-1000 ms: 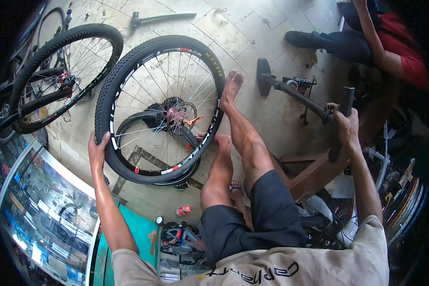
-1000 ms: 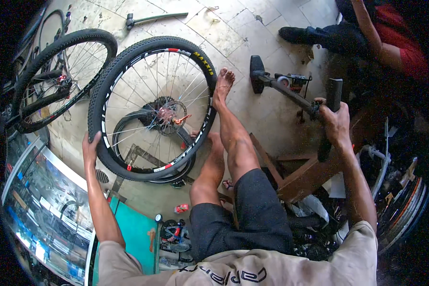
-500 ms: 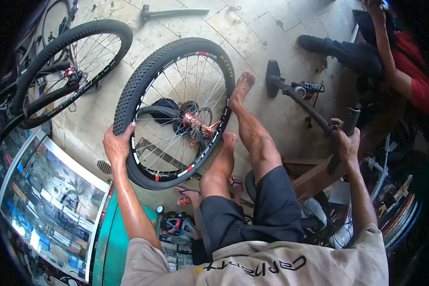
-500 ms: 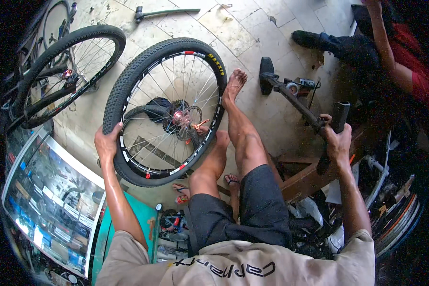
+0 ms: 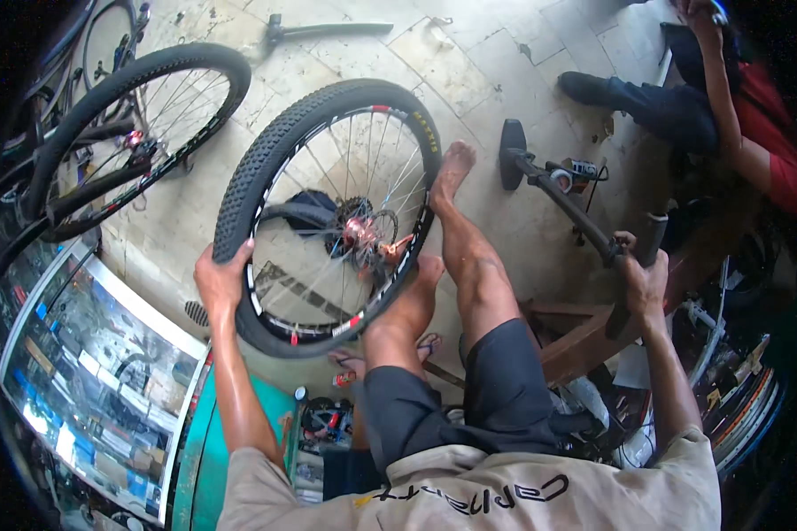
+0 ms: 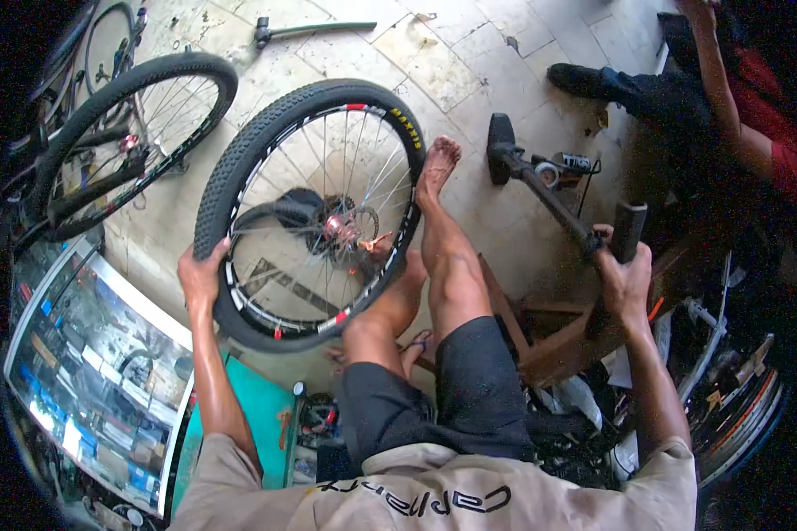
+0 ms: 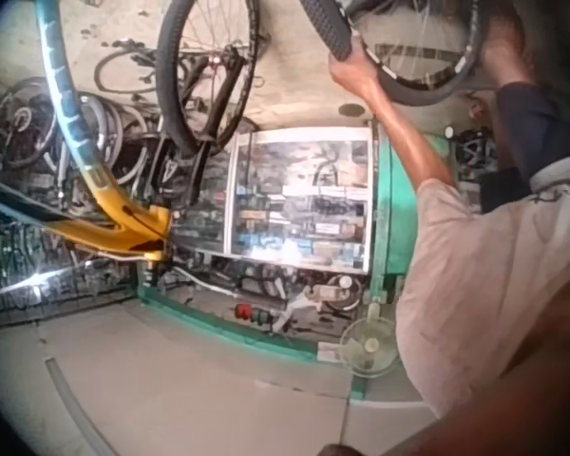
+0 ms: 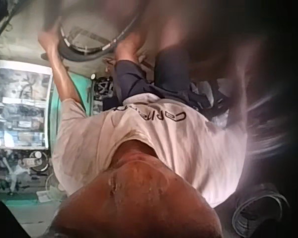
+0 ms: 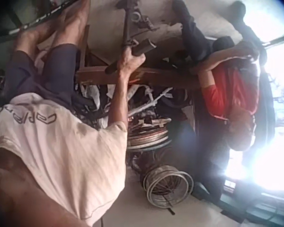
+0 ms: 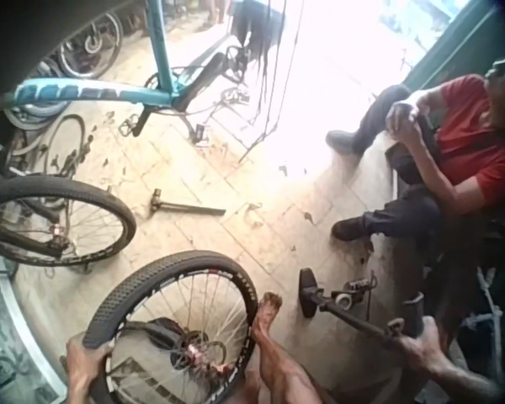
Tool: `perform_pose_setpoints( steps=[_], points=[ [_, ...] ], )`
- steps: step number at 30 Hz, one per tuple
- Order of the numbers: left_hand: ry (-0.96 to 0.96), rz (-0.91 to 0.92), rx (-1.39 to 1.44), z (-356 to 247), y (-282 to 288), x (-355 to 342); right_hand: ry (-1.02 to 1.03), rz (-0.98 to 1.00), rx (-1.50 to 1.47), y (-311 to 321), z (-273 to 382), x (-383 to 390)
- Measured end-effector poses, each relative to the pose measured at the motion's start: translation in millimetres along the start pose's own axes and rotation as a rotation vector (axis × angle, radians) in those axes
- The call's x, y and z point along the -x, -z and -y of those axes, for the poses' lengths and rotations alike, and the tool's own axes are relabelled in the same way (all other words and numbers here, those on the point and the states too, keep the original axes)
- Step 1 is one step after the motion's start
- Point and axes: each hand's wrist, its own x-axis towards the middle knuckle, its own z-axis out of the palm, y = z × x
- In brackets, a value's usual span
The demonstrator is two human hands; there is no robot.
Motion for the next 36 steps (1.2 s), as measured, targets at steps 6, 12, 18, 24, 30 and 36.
perform_pose_setpoints(
  steps=[6, 12, 18, 24, 30, 36],
  points=[
    [0.067, 0.025, 0.013, -15, 0, -28, 0.004, -0.003, -0.036, 16, -8, -5],
    [0.029, -0.028, -0.104, 1, -2, -7, 0.101, 0.004, -0.034, 5, -25, -2],
    [0.023, -0.037, -0.058, 6, -1, 9, 0.034, 0.006, 0.004, 2, -9, 0],
    [0.025, -0.034, -0.022, -20, -5, 9, 0.012, 0.004, -0.054, 8, -16, -3],
    [0.073, 0.017, -0.170, -28, 3, -5, 0.139, -0.024, -0.123, 8, -31, 7],
    [-0.044, -0.068, -0.242, 31, -6, -14, 0.153, -0.045, 0.017, 7, -50, -7]
  ],
)
